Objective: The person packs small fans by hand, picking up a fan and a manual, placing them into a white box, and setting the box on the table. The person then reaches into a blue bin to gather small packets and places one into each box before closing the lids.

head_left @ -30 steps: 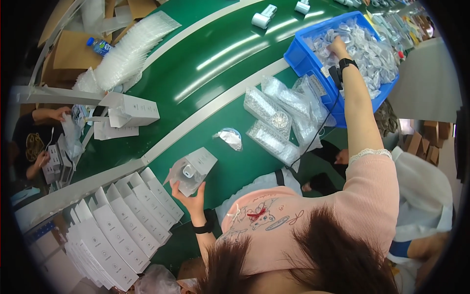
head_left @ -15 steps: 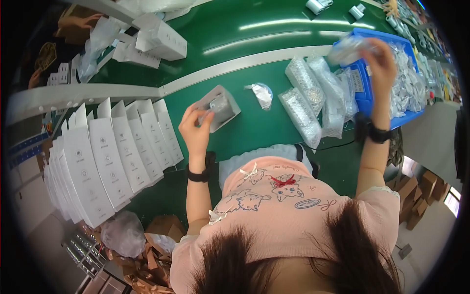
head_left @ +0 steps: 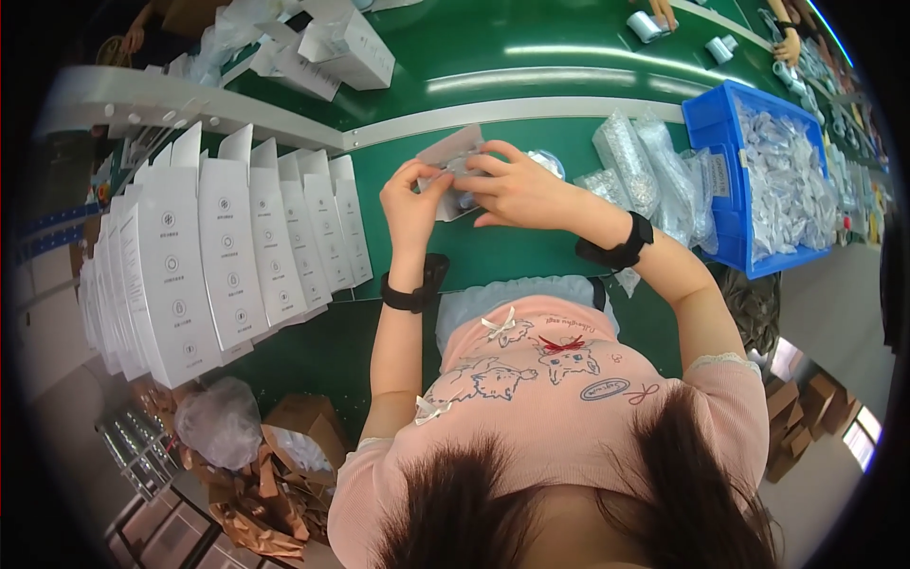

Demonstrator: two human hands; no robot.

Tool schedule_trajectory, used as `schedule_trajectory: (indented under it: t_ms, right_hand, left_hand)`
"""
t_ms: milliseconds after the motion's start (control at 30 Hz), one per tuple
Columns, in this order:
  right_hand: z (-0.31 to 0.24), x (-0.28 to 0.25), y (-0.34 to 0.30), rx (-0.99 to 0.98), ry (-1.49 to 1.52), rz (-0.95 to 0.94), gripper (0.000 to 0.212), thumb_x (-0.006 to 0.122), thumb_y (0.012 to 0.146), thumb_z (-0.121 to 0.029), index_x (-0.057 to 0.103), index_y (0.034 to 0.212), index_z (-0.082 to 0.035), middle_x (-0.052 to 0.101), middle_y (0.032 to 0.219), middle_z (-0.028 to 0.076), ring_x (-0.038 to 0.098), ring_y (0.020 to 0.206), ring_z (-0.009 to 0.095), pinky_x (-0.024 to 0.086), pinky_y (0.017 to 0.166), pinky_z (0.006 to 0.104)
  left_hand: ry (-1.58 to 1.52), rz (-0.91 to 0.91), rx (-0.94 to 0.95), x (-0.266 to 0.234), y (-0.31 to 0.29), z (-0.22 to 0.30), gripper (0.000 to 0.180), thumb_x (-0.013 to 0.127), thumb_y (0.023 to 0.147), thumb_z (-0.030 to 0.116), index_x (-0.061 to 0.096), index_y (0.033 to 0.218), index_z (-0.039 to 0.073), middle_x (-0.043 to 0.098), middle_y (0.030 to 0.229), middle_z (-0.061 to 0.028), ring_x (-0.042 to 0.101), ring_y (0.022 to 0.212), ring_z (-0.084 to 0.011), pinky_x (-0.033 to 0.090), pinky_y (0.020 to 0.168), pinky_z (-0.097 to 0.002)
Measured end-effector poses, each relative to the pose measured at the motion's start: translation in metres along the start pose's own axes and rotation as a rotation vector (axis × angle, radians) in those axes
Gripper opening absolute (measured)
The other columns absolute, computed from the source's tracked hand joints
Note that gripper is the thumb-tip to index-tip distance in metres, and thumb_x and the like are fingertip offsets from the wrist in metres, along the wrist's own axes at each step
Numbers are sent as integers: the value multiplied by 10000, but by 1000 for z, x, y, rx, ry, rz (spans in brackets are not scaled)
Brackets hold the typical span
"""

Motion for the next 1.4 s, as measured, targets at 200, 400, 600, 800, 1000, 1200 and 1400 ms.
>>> schedule_trajectory:
  t_ms: [200,400,600,800,1000,1200,1400]
  right_hand:
    - [25,12,-24,245,296,342,770,765,592,-217,387,1241,-48,360,1297,120,319,1224,273,241,1022,433]
    - [35,48,-35,583,778,336,1064,808,550,-169,141,1372,-65,252,1368,161,264,1276,272,240,1032,409]
    - [67,32,-10,658,1045,463,978,789,553,-166,225,1346,-70,373,1294,137,399,1169,251,354,951,392]
    - [210,2,17,730,726,808,852,738,644,-170,239,1329,-84,417,1249,94,423,1126,219,407,899,375]
    - [295,-4,7,649,277,866,969,739,588,-90,150,1355,-26,429,1197,193,435,1117,295,357,945,348]
    - [182,-3,-41,867,1109,1112,736,667,739,-245,251,1322,-78,435,1229,114,422,1125,220,405,902,365]
    - [40,8,-72,815,1535,1211,767,616,755,-477,291,1301,-48,454,1223,93,445,1126,212,366,938,374]
  left_hand:
    - [560,327,586,-36,-37,89,266,640,707,44,583,967,41,509,1163,-118,465,1108,-309,357,942,-402]
    - [1551,1185,542,-166,-93,214,515,681,746,226,486,1175,19,491,1185,-157,469,1091,-295,389,920,-416]
    - [1472,630,-49,-203,-87,175,503,630,778,141,447,1231,20,454,1258,-160,456,1124,-291,359,940,-428]
    - [762,541,-3,-172,-143,217,499,591,779,69,428,1242,-17,428,1269,-219,439,1153,-345,315,960,-466]
    - [660,129,286,-115,-112,203,520,597,684,-16,468,1186,-55,439,1252,-235,413,1169,-390,317,970,-439]
    - [402,214,279,-24,-54,126,483,629,709,47,497,1168,-29,475,1222,-207,435,1162,-345,312,966,-429]
    - [849,69,526,53,-55,69,554,679,708,195,487,1194,8,466,1233,-183,400,1179,-357,327,938,-426]
Point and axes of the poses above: each hand's wrist, its own y-axis towards the middle knuckle, its own x-axis out of the palm, z = x × y, the point moved 3 cm from there along y, towards the middle knuckle
